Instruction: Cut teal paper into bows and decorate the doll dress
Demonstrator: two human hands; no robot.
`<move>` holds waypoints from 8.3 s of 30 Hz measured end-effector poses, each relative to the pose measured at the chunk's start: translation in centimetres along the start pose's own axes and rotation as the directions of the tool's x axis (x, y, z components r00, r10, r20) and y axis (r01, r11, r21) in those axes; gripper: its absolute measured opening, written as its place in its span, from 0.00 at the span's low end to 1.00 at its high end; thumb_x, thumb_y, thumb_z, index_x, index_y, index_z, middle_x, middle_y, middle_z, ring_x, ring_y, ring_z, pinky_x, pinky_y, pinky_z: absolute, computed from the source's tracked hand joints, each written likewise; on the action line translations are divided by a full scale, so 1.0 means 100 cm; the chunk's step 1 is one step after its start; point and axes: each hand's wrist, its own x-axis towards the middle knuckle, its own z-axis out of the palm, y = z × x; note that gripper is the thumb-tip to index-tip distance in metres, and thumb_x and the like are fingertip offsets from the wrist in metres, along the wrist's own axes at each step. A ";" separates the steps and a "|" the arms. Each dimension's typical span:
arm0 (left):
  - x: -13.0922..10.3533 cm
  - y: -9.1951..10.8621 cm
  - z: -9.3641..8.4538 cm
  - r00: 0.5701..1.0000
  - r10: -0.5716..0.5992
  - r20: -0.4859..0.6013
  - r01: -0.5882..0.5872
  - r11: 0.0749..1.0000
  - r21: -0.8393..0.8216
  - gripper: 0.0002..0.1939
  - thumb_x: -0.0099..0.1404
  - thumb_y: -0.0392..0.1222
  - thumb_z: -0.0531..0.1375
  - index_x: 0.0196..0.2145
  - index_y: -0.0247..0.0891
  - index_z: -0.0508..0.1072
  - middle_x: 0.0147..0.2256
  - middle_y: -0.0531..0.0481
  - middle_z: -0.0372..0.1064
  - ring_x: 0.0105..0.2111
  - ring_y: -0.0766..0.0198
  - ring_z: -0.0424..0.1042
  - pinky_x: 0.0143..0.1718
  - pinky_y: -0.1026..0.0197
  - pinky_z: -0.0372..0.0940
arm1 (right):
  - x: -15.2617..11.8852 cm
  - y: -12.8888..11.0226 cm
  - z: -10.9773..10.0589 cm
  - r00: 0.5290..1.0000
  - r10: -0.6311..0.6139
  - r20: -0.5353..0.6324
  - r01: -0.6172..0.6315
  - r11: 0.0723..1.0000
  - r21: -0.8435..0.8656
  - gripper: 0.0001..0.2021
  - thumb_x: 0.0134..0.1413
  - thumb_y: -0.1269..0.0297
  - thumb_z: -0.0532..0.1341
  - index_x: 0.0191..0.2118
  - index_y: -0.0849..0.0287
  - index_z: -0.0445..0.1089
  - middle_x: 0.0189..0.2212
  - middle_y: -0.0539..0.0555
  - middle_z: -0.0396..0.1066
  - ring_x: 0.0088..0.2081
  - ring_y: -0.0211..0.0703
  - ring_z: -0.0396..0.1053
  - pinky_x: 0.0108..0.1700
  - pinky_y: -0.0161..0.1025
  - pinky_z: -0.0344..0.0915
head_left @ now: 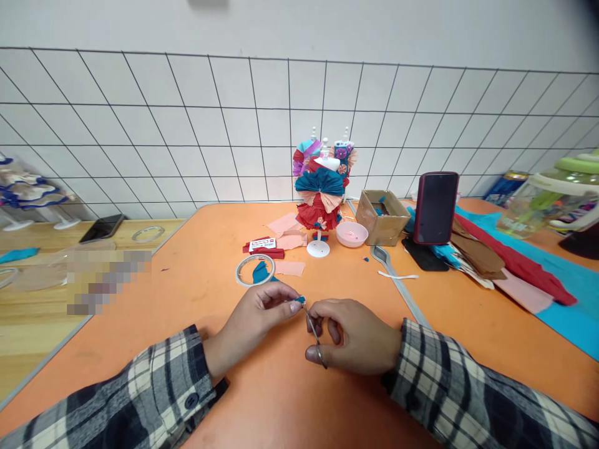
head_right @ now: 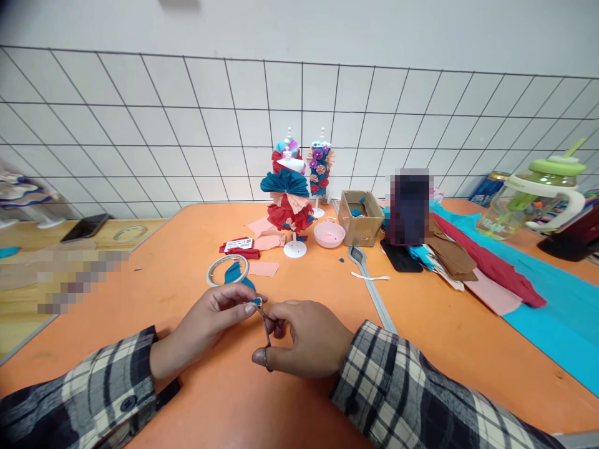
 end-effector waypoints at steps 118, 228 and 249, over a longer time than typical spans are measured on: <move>0.000 -0.006 0.012 0.997 -0.069 0.023 0.072 0.986 -0.151 0.14 0.54 0.48 0.69 0.33 0.35 0.78 0.38 0.46 0.73 0.42 0.56 0.69 0.49 0.54 0.60 | 0.011 0.005 0.021 0.928 0.368 -0.053 -0.159 0.522 0.838 0.19 0.44 0.54 0.68 0.35 0.56 0.60 0.23 0.42 0.63 0.16 0.29 0.58 0.11 0.25 0.50; -0.001 -0.002 -0.002 0.991 0.012 0.135 -0.025 0.995 0.101 0.11 0.57 0.46 0.65 0.33 0.34 0.78 0.36 0.43 0.78 0.37 0.54 0.76 0.43 0.53 0.67 | -0.001 0.003 -0.005 0.991 0.076 0.114 -0.091 0.987 0.133 0.12 0.46 0.57 0.67 0.33 0.58 0.69 0.20 0.43 0.63 0.22 0.32 0.58 0.24 0.30 0.50; 0.000 -0.004 -0.004 0.986 -0.044 0.163 0.022 0.991 0.135 0.12 0.56 0.47 0.66 0.31 0.35 0.80 0.33 0.44 0.78 0.35 0.56 0.75 0.41 0.56 0.67 | -0.001 0.010 -0.008 0.984 0.110 0.139 -0.126 0.985 0.114 0.12 0.48 0.57 0.66 0.38 0.58 0.75 0.17 0.42 0.58 0.20 0.31 0.54 0.22 0.30 0.49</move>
